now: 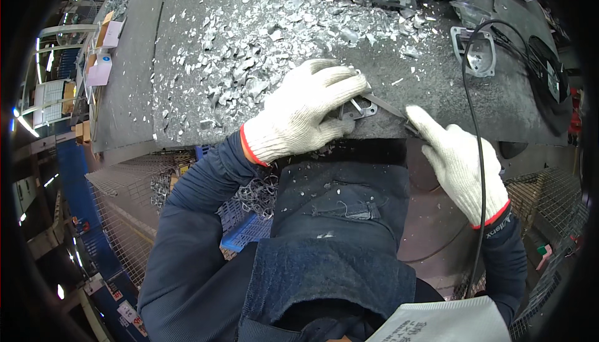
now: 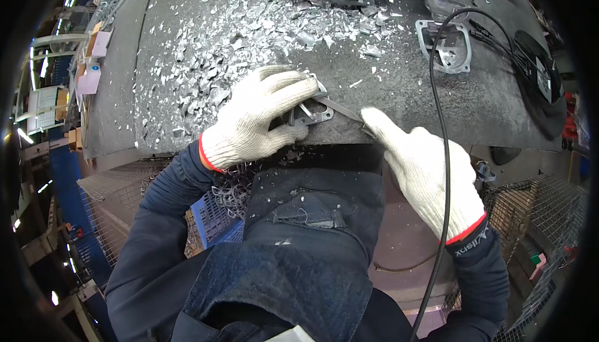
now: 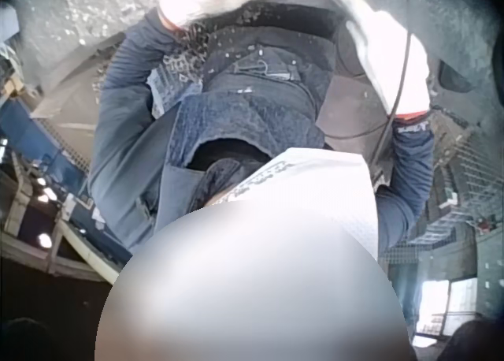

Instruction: The person files the edges of a metal component by hand using a handheld metal file.

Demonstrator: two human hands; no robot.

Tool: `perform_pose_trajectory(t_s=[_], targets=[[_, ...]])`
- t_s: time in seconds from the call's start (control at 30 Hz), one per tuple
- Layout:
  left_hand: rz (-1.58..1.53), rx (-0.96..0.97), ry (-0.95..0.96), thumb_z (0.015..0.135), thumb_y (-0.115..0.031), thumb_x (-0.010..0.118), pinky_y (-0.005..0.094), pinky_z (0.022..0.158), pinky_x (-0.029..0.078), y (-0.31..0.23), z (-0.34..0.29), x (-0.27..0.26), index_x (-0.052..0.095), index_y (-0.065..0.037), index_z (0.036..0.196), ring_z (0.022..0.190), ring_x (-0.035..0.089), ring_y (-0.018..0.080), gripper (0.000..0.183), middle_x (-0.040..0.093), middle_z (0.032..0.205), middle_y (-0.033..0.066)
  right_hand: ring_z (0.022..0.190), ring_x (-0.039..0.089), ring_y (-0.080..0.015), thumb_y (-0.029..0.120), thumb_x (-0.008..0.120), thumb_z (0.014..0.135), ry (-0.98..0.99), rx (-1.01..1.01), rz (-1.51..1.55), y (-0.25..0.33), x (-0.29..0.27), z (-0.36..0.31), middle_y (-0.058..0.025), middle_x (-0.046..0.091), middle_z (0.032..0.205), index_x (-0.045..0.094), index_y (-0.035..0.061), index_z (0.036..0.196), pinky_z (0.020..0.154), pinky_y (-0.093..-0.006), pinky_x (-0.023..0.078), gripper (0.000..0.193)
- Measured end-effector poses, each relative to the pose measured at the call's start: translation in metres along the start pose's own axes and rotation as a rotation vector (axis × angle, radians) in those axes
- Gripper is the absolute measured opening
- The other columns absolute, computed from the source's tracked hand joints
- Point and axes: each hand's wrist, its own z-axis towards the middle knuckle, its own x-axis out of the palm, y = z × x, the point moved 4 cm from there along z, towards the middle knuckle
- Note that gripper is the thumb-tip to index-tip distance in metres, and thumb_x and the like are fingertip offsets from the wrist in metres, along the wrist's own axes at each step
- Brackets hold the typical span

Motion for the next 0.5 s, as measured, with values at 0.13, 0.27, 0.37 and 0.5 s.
perform_pose_trajectory(t_s=[0.13,0.27,0.37,0.5], targets=[[-0.021,0.025,0.013,0.077,-0.022,0.100,0.0579,0.122,0.055,0.001,0.001,0.000,0.073,-0.015,0.156,0.145,0.067,0.0473,0.083,0.074,0.153,0.0159,0.104,0.084,-0.0464,0.007,0.081,0.103,0.107,0.138,0.350,0.003,0.017,-0.012,-0.0239,0.084,0.115,0.056,0.0229,0.177,0.090,-0.0493,0.067,0.080],[-0.011,0.029,-0.009,0.073,-0.021,0.104,0.0568,0.119,0.057,-0.001,0.002,-0.001,0.072,-0.014,0.155,0.143,0.068,0.0474,0.088,0.074,0.150,0.0165,0.101,0.088,-0.0398,0.001,0.077,0.103,0.054,0.129,0.506,0.009,0.030,-0.026,-0.0242,0.086,0.121,0.052,0.0181,0.181,0.088,-0.0424,0.068,0.084],[0.035,0.040,-0.023,0.071,-0.022,0.105,0.0555,0.116,0.058,-0.004,0.002,-0.002,0.072,-0.013,0.153,0.141,0.069,0.0465,0.089,0.074,0.149,0.0168,0.072,0.073,-0.0199,0.001,0.068,0.103,0.234,0.338,0.953,0.012,0.044,-0.036,-0.0119,0.079,0.100,0.045,0.0186,0.186,0.066,-0.0346,0.062,0.087],[0.023,0.041,-0.024,0.069,-0.023,0.106,0.0553,0.116,0.059,-0.006,0.002,-0.003,0.072,-0.011,0.153,0.140,0.070,0.0458,0.091,0.074,0.149,0.0174,0.059,0.064,-0.0135,0.000,0.061,0.101,0.472,0.604,1.559,0.030,0.067,-0.050,-0.0089,0.071,0.082,0.026,0.0073,0.191,0.056,-0.0309,0.056,0.097]])
